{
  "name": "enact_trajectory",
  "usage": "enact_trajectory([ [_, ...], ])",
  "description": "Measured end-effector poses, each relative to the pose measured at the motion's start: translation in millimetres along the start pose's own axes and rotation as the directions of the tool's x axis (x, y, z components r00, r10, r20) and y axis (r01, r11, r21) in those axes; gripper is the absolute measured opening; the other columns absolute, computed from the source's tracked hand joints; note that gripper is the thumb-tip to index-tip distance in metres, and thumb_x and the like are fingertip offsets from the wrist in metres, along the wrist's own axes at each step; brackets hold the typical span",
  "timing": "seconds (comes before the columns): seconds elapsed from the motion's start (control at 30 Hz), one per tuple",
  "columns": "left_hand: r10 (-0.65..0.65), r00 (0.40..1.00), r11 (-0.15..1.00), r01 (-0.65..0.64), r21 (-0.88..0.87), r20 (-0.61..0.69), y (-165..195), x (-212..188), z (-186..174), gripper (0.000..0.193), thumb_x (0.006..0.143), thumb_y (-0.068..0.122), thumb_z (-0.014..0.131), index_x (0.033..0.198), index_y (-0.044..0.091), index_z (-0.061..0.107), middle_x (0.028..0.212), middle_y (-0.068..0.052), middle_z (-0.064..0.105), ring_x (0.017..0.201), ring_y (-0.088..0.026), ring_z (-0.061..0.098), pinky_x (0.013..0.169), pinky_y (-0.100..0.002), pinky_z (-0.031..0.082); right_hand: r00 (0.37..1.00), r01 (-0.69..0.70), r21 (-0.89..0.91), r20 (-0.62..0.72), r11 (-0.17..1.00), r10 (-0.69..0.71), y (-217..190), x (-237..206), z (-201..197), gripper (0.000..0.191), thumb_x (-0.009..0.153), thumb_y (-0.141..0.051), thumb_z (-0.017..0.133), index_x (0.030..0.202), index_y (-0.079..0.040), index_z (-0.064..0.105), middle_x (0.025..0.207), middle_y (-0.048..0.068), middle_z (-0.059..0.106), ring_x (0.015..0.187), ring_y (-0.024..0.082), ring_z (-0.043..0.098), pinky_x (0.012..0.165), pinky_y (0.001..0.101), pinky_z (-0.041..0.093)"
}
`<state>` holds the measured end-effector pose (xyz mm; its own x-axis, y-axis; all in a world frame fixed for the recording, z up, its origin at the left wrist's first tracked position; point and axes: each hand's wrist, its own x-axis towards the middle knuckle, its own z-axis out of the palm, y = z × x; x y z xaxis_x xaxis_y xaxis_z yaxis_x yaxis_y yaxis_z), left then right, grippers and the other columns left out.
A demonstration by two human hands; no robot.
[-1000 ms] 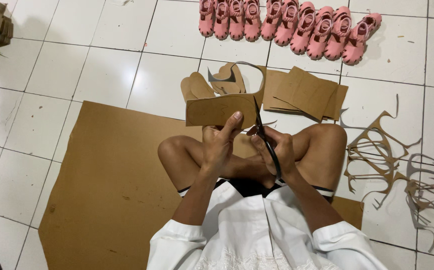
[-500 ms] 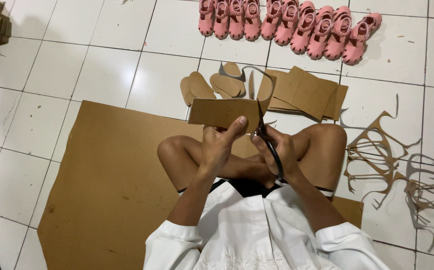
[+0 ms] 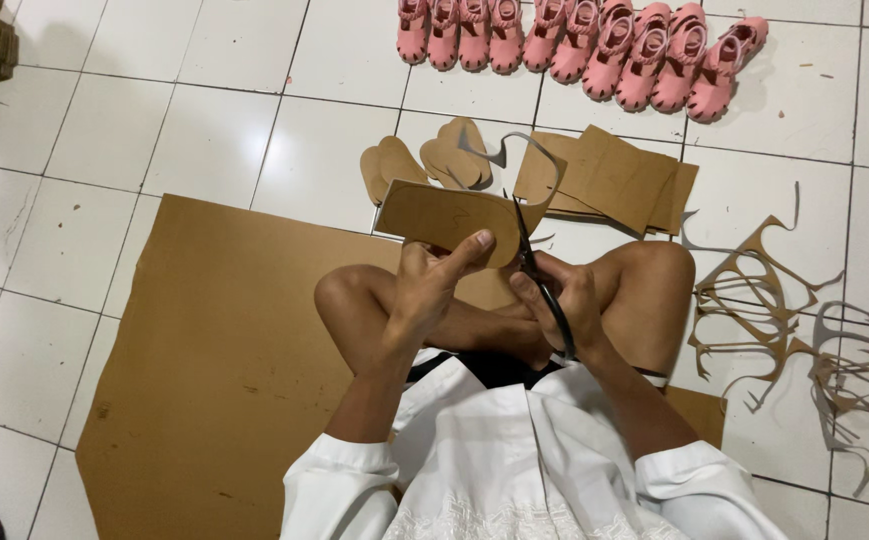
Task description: The person sits on the workshop floor and cuts shoe insole and strap patterns out of cardboard sheets using scissors. They cut along drawn outlines, trim curved edges, set finished cut pieces aside with completed cardboard sole shapes, and pick up new marked cardboard sheets to continue cutting.
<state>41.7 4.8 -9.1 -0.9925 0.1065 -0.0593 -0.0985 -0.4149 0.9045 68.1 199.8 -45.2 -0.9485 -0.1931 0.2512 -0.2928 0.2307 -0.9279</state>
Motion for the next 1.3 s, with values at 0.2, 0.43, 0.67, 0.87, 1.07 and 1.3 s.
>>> enact_trajectory([
  [0.2, -0.045, 0.998, 0.995, 0.042, 0.095, 0.032, 4.9, 2.1, -5.6, 0.03, 0.093, 0.011, 0.073, 0.114, -0.01, 0.067, 0.106, -0.017, 0.075, 0.098, -0.022, 0.075, 0.09, -0.037, 0.066, 0.999, -0.053, -0.119, -0.004, 0.992, 0.053, -3.6, -1.0, -3.7, 0.035, 0.098, -0.033, 0.07, 0.092, 0.002, 0.071, 0.057, 0.005, 0.057, 0.053, 0.009, 0.049, 0.051, 0.027, 0.039],
  [0.43, -0.023, 0.998, 0.999, 0.021, 0.04, 0.053, -1.3, 8.0, -12.2, 0.032, 0.096, 0.011, 0.075, 0.116, -0.011, 0.063, 0.104, -0.017, 0.072, 0.094, -0.02, 0.071, 0.09, -0.037, 0.064, 0.996, -0.094, -0.144, -0.014, 0.985, 0.093, -9.2, -4.4, -2.3, 0.038, 0.096, -0.037, 0.069, 0.094, 0.0, 0.073, 0.051, 0.002, 0.051, 0.048, 0.009, 0.043, 0.047, 0.0295, 0.035],
  [0.67, 0.16, 0.983, 0.985, -0.154, 0.078, -0.088, -25.3, 5.6, 6.6, 0.038, 0.098, 0.013, 0.071, 0.125, -0.007, 0.054, 0.112, -0.014, 0.069, 0.101, -0.019, 0.072, 0.088, -0.033, 0.063, 0.991, -0.127, -0.035, -0.043, 0.991, 0.125, 2.8, 0.4, 10.8, 0.044, 0.101, -0.042, 0.065, 0.098, 0.001, 0.068, 0.061, 0.003, 0.055, 0.056, 0.007, 0.048, 0.051, 0.0278, 0.039],
  [0.87, 0.131, 0.991, 0.988, -0.129, 0.089, -0.008, -11.1, 1.4, 0.4, 0.036, 0.098, 0.012, 0.07, 0.125, -0.007, 0.053, 0.113, -0.016, 0.069, 0.1, -0.02, 0.072, 0.086, -0.033, 0.064, 0.994, -0.103, 0.07, -0.031, 0.992, 0.105, 8.6, -2.0, 12.9, 0.044, 0.101, -0.042, 0.064, 0.098, 0.003, 0.066, 0.069, 0.002, 0.061, 0.06, 0.007, 0.054, 0.053, 0.025, 0.045],
  [1.07, 0.116, 0.992, 0.982, -0.121, 0.144, 0.046, -0.9, 1.0, -3.4, 0.036, 0.098, 0.012, 0.07, 0.124, -0.007, 0.054, 0.111, -0.015, 0.071, 0.099, -0.02, 0.074, 0.084, -0.032, 0.065, 0.994, -0.108, -0.01, -0.024, 0.994, 0.107, 1.4, -2.5, 8.7, 0.044, 0.099, -0.041, 0.065, 0.095, 0.002, 0.069, 0.059, 0.001, 0.057, 0.054, 0.007, 0.052, 0.049, 0.0255, 0.041],
  [1.3, 0.09, 0.994, 0.939, -0.105, 0.328, 0.06, -1.9, 4.0, -13.1, 0.034, 0.098, 0.016, 0.074, 0.119, -0.007, 0.061, 0.101, -0.015, 0.072, 0.083, -0.014, 0.068, 0.067, -0.027, 0.056, 0.998, -0.065, -0.111, -0.018, 0.992, 0.064, -2.5, -4.4, 4.0, 0.043, 0.099, -0.039, 0.067, 0.085, 0.002, 0.067, 0.053, 0.002, 0.053, 0.05, 0.01, 0.048, 0.048, 0.0281, 0.037],
])
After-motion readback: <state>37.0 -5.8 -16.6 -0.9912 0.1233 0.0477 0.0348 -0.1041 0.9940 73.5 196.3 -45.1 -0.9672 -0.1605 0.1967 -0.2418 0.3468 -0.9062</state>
